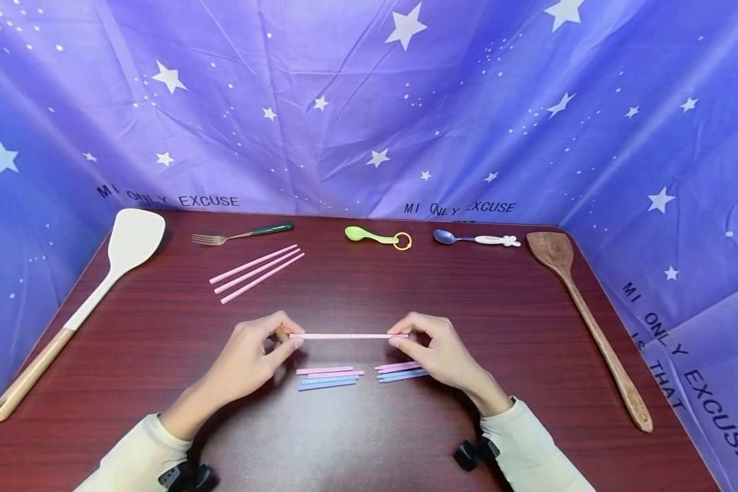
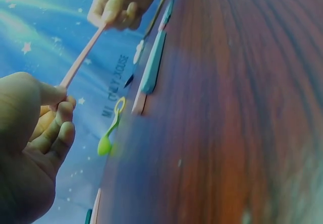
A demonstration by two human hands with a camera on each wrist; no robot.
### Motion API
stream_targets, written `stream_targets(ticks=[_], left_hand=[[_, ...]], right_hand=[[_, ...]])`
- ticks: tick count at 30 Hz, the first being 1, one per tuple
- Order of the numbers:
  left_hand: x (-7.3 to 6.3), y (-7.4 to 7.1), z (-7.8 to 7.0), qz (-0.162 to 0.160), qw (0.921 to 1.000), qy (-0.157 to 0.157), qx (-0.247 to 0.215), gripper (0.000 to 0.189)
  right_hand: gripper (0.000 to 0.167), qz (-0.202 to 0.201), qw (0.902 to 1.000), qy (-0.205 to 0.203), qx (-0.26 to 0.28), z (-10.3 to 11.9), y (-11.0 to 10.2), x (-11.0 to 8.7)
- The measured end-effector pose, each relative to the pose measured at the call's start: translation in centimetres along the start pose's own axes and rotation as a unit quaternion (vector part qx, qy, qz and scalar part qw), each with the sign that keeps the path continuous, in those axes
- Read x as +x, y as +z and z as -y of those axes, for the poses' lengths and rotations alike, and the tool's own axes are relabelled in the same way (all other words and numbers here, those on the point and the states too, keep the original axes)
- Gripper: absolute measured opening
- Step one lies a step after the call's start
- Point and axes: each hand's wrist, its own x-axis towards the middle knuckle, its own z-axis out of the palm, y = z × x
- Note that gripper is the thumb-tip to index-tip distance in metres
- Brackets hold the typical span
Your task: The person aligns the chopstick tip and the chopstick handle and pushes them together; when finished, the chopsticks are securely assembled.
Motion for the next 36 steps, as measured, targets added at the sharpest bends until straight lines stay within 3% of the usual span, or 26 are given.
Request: stream_targets(ticks=[6,13,18,24,30,36], left_hand=[[-0.4,-1.2,0.7,-0.009,0.9997,-0.016,0.018,0.02],[-0.4,-1.9,1.7,-0.005,0.9988,-0.048,-0.002,0.015],[-0.3,-2.3,3.0,-0.037,0.9955,-0.086,0.008,0.013],[0.1,-2.7,4.5,-0.089,0.9896,-0.104,0.043,0.008],[0.5,-2.7,6.3,-0.149,0.9798,-0.112,0.071,0.006],[0.7,-2.4,7.4,-0.173,0.9704,-0.137,0.099,0.006]], right_hand=[[0.006,0.005,0.9999,0.01,-0.001,-0.3,-0.3,-0.1],[0.008,0.006,0.9996,0.023,-0.012,-0.6,-0.8,-0.6],[0.006,0.035,0.9991,0.019,-0.012,-1.0,-0.8,-1.1],[0.012,0.058,0.9981,-0.009,-0.019,-1.6,-0.5,-1.8],[0.017,0.081,0.9929,-0.056,-0.068,-1.9,-0.5,-2.4],[0.02,0.097,0.9867,-0.073,-0.108,-2.2,-0.5,-2.6]])
